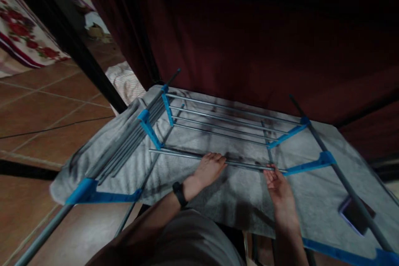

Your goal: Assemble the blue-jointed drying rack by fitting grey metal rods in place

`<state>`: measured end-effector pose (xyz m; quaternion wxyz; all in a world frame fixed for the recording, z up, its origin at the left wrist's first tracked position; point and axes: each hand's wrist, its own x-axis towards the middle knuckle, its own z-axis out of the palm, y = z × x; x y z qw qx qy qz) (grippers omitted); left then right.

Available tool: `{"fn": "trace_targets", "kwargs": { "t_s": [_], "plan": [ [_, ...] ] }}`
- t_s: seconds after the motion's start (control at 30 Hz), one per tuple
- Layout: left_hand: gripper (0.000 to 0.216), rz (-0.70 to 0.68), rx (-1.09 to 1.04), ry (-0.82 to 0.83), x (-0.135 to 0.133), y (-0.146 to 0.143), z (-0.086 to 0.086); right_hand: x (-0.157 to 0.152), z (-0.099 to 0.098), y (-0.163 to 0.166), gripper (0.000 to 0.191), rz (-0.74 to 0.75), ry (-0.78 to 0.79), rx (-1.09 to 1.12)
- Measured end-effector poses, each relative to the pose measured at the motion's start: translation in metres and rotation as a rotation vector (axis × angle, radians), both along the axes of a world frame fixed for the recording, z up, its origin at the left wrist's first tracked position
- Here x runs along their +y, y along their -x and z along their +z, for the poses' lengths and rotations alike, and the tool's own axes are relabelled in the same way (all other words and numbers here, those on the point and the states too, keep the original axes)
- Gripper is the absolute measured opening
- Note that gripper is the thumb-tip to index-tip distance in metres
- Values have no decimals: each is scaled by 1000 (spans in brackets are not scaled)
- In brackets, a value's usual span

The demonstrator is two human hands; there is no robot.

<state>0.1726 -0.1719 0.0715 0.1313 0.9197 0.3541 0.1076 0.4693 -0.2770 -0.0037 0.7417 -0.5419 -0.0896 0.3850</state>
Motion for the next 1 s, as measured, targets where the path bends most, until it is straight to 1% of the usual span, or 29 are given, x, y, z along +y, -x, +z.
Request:
{"fn": "trace_targets", "kwargs": {
  "t_s": [0.07, 0.13, 0.3, 0.4, 0.53, 0.67, 0.73, 0.83, 1.0],
  "plan": [
    [27, -12, 2, -12, -1, 1, 2, 0, 6, 7, 20, 9, 25, 74],
    [27, -24, -1, -26, -1, 1, 4, 0, 11, 13, 23, 19, 46, 148],
    [24, -31, -3, -48, -1, 3, 6, 4, 12, 16, 17, 41, 36, 203],
    [23, -36, -10, -45, -2, 4, 6, 7, 15, 17, 15, 21, 39, 218],
    [24, -28, -31, -71, -2, 7, 5, 7, 30, 30, 14, -4, 23, 216],
    [31, -33, -58, -134, 9, 9, -3, 13, 43, 40, 9, 19, -21, 214],
    [34, -52, -66, -164, 15, 8, -8, 16, 43, 40, 6, 13, -51, 211],
    [39, -64, -72, -190, 18, 10, -14, 14, 36, 39, 9, -9, -75, 206],
    [42, -52, -37, -115, 16, 18, -23, 8, 25, 43, 14, -4, -58, 218]
  ]
}}
